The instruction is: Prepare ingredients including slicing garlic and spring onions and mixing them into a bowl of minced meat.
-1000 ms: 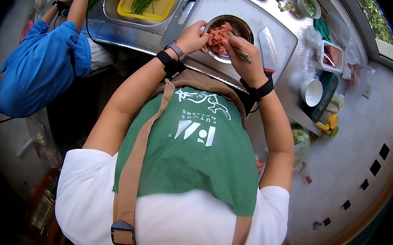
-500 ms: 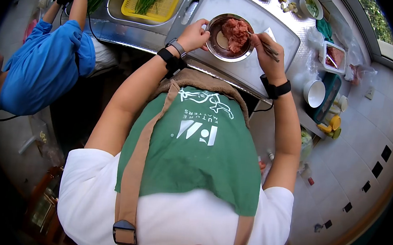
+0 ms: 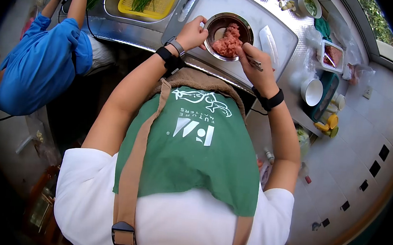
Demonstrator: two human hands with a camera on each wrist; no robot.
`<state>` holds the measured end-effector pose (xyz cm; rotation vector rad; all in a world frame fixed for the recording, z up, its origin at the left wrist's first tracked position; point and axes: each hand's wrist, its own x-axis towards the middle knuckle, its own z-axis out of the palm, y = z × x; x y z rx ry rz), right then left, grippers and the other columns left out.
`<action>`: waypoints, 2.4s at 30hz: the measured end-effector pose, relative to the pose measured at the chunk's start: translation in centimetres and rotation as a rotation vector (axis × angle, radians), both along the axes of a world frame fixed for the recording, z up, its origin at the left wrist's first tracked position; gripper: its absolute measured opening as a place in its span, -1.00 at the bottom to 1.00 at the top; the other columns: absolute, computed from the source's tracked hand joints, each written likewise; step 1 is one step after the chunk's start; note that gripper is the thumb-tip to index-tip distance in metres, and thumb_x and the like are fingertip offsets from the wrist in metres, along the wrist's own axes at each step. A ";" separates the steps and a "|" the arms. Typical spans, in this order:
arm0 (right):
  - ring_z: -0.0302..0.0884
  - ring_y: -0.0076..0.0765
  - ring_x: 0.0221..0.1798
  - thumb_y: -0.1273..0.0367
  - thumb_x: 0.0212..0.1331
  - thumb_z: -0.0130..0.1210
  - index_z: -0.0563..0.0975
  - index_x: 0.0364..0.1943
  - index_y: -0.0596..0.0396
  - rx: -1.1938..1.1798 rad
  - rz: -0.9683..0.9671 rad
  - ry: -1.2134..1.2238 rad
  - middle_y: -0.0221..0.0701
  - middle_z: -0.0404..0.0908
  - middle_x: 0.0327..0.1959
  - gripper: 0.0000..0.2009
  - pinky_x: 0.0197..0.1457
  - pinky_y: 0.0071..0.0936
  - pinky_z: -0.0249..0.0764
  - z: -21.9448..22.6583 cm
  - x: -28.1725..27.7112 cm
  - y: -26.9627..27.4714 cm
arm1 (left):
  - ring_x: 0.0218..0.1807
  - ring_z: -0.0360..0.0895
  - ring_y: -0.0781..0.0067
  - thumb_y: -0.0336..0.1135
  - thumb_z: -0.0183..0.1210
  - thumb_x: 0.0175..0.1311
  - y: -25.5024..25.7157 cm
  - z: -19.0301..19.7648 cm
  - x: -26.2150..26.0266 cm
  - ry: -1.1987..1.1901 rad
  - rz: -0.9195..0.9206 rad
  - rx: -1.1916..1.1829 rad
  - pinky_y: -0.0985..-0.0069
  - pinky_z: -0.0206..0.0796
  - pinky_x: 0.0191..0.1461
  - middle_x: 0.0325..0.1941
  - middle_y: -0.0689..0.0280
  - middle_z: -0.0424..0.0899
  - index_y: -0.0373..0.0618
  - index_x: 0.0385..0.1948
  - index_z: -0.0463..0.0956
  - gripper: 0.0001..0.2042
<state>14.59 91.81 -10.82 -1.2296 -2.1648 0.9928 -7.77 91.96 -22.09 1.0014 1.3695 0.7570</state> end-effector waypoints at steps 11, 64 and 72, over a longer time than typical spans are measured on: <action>0.41 0.03 -0.50 0.38 0.24 0.13 0.49 -0.42 0.17 -0.021 0.024 0.029 -0.16 0.50 -0.54 -0.84 -0.39 -0.37 0.41 -0.3 -0.9 -0.4 | -0.52 0.56 0.52 -0.46 0.01 0.29 0.3 0.9 -0.1 -0.045 -0.048 -0.064 0.52 0.58 -0.48 -0.48 0.30 0.53 -0.22 -0.07 0.23 -0.77; 0.46 -0.30 -0.24 0.44 -0.04 0.03 0.40 -0.41 0.06 0.555 0.352 -0.321 -0.32 0.43 -0.34 -0.90 -0.20 -0.45 0.49 -4.5 -1.3 -4.1 | -0.47 0.59 0.48 -0.49 0.00 0.27 0.0 -0.1 0.6 -0.114 -0.055 -0.068 0.50 0.60 -0.45 -0.45 0.25 0.55 -0.28 -0.08 0.22 -0.77; 0.46 -0.11 -0.40 0.43 0.22 0.12 0.49 -0.36 0.15 -0.025 0.070 0.075 -0.25 0.47 -0.47 -0.91 -0.31 -0.33 0.40 0.5 2.9 -1.7 | -0.51 0.56 0.51 -0.49 0.02 0.27 0.2 0.7 0.1 -0.060 -0.071 -0.049 0.53 0.58 -0.44 -0.52 0.27 0.53 -0.32 -0.06 0.23 -0.74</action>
